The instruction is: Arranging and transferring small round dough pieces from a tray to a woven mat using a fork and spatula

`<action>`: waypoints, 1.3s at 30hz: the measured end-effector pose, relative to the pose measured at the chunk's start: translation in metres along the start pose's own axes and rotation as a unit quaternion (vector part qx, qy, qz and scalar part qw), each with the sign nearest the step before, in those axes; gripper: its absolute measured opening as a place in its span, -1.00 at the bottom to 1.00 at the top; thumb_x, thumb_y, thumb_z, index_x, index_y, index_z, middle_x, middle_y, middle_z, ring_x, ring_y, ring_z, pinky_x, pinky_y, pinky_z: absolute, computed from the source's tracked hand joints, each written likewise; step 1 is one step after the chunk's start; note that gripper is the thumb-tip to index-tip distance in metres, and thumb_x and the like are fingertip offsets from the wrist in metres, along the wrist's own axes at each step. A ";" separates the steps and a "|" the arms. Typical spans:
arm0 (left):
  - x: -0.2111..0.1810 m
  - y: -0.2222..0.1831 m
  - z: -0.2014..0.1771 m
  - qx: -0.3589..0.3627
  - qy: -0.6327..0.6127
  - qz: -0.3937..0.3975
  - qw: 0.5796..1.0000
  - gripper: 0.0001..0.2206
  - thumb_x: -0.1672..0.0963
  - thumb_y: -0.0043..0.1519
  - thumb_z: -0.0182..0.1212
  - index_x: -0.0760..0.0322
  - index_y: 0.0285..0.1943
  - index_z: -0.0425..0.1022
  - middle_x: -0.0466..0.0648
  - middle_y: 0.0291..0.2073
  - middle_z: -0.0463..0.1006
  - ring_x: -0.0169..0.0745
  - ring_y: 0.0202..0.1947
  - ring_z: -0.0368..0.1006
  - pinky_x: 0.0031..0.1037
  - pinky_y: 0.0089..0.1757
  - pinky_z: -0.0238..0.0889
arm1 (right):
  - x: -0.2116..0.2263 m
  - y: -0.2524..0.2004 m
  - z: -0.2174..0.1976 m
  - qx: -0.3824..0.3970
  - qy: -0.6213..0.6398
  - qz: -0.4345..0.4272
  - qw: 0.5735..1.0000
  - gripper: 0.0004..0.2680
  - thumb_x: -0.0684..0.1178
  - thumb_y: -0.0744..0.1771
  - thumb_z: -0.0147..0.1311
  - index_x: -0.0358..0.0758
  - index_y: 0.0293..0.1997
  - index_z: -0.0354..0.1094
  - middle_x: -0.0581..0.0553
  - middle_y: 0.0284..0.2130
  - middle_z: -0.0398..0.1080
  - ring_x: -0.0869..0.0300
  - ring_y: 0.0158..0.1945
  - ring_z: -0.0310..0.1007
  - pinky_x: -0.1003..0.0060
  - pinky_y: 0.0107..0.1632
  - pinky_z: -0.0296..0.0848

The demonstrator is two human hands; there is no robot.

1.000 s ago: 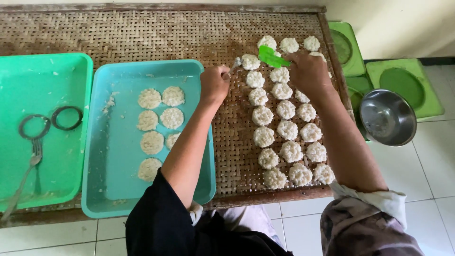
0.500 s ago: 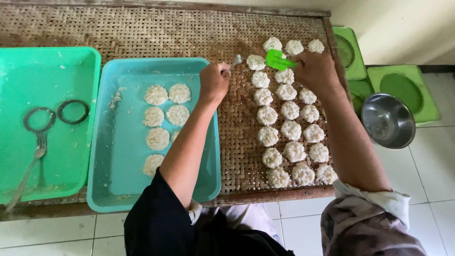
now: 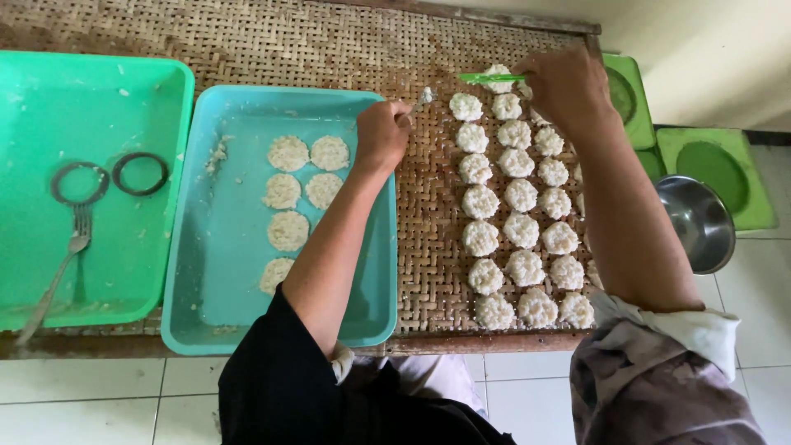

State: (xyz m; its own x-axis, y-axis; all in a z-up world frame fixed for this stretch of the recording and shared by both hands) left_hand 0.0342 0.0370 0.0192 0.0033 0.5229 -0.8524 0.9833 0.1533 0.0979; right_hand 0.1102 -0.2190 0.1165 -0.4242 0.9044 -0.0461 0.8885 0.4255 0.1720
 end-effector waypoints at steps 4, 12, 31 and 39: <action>-0.001 -0.003 -0.002 -0.002 -0.012 -0.017 1.000 -0.78 0.30 0.21 0.12 0.40 -0.03 0.63 0.15 0.07 0.63 -0.14 -0.19 0.68 -0.59 -0.22 0.59 | 0.018 0.009 0.006 -0.081 -0.042 -0.083 0.992 -0.83 -0.15 0.38 0.11 0.11 -0.07 0.61 0.06 -0.50 0.55 0.24 -0.68 0.37 0.31 -0.57 0.41; -0.004 -0.006 -0.013 -0.003 -0.019 -0.043 0.999 -0.72 0.28 0.23 0.09 0.37 0.08 0.60 0.22 0.08 0.60 -0.24 -0.28 0.67 -0.68 -0.32 0.53 | 0.030 0.026 0.001 -0.040 -0.167 -0.059 0.983 -0.73 -0.19 0.26 0.26 0.26 -0.08 0.59 -0.04 -0.40 0.51 0.08 -0.26 0.32 0.13 -0.09 0.27; -0.002 -0.003 -0.011 0.007 -0.003 -0.033 0.999 -0.71 0.28 0.23 0.15 0.34 0.12 0.60 0.22 0.03 0.62 -0.32 -0.42 0.63 -0.75 -0.41 0.49 | 0.023 -0.001 -0.012 -0.024 -0.206 -0.103 0.973 -0.68 -0.22 0.28 0.21 0.33 -0.02 0.54 0.23 -0.12 0.55 0.18 -0.20 0.23 0.24 -0.07 0.18; -0.004 -0.003 -0.008 0.004 0.025 -0.016 1.000 -0.74 0.27 0.22 0.20 0.36 0.08 0.60 0.16 -0.02 0.66 -0.16 -0.16 0.67 -0.60 -0.15 0.58 | 0.022 -0.023 -0.025 0.103 0.203 0.028 0.973 -0.86 -0.12 0.43 0.03 -0.14 0.03 0.51 -0.14 -0.44 0.51 0.22 -0.62 0.29 0.34 -0.54 0.26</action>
State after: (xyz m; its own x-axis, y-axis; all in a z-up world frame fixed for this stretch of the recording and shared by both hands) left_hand 0.0301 0.0413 0.0271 -0.0366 0.5594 -0.8281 0.9842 0.1639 0.0672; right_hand 0.0757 -0.2095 0.1359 -0.3705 0.8569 0.3584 0.9109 0.4107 -0.0402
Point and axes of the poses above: each hand's wrist, its own y-axis towards the middle knuckle, its own z-axis out of the palm, x = y × z, the point moved 4 cm from there along y, towards the middle knuckle
